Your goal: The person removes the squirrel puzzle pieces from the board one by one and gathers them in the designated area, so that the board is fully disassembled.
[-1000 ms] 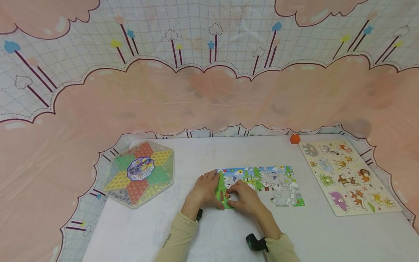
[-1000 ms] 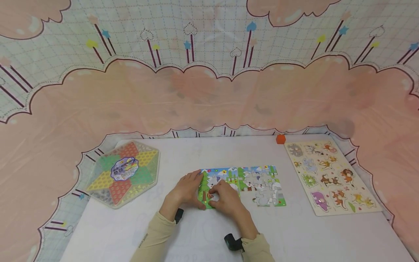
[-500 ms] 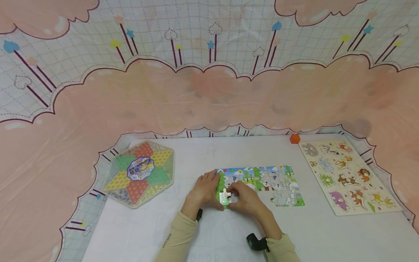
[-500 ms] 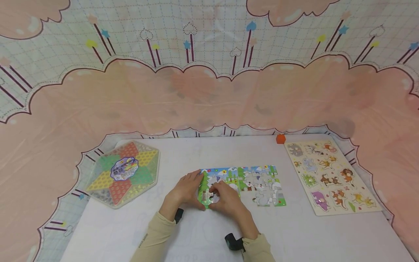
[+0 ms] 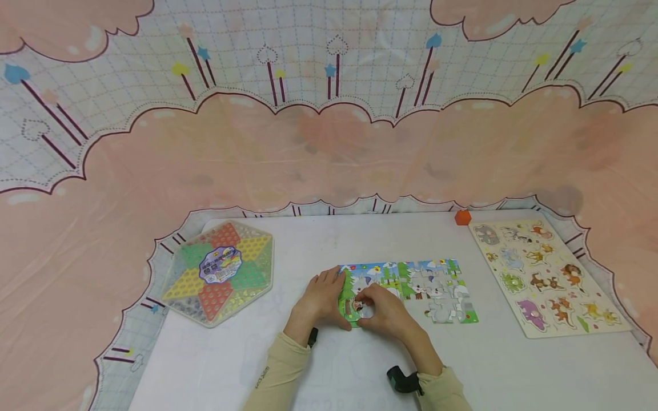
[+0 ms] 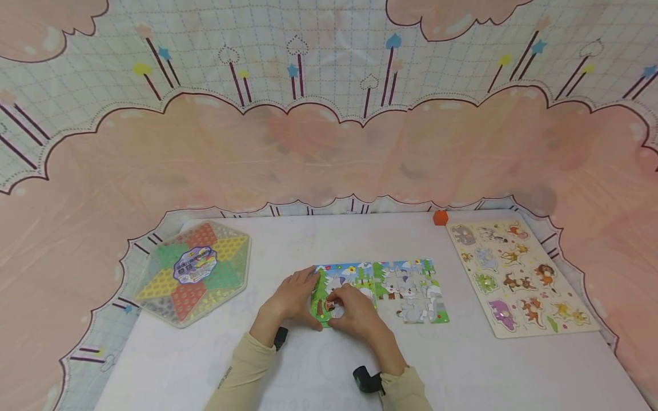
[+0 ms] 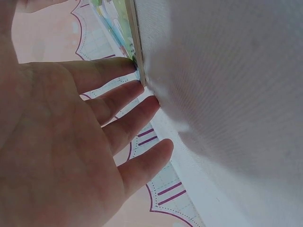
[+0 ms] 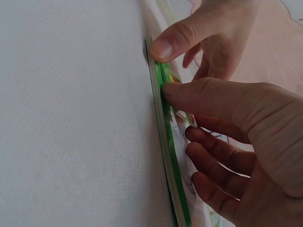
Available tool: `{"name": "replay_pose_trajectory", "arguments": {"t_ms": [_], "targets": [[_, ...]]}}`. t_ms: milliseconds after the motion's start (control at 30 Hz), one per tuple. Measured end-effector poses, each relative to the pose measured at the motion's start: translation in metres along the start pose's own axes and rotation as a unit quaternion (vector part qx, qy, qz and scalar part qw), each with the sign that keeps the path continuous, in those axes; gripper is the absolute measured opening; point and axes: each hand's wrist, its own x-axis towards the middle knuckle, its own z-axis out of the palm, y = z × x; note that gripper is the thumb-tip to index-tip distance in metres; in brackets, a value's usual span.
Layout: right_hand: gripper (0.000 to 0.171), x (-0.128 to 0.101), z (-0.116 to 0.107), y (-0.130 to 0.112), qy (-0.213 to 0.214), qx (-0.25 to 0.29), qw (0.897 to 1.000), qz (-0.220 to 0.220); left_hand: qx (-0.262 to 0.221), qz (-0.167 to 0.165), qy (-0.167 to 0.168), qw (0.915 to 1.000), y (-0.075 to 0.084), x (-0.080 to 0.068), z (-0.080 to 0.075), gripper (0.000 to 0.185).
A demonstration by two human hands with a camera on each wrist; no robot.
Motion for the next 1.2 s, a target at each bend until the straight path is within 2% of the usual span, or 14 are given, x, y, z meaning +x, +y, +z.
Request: {"name": "replay_pose_trajectory", "arguments": {"t_ms": [767, 933, 1200], "targets": [[0.038, -0.004, -0.005, 0.007, 0.014, 0.002, 1.0, -0.006, 0.005, -0.006, -0.007, 0.9999, -0.001, 0.003, 0.001, 0.119], [0.039, -0.007, -0.007, 0.009, 0.016, 0.015, 1.0, 0.005, 0.002, -0.006, -0.008, 0.9999, -0.001, 0.003, 0.002, 0.12], [0.041, -0.01, -0.01, 0.014, 0.028, 0.004, 1.0, 0.01, 0.001, -0.002, -0.004, 1.0, -0.002, 0.004, 0.003, 0.12]]}}
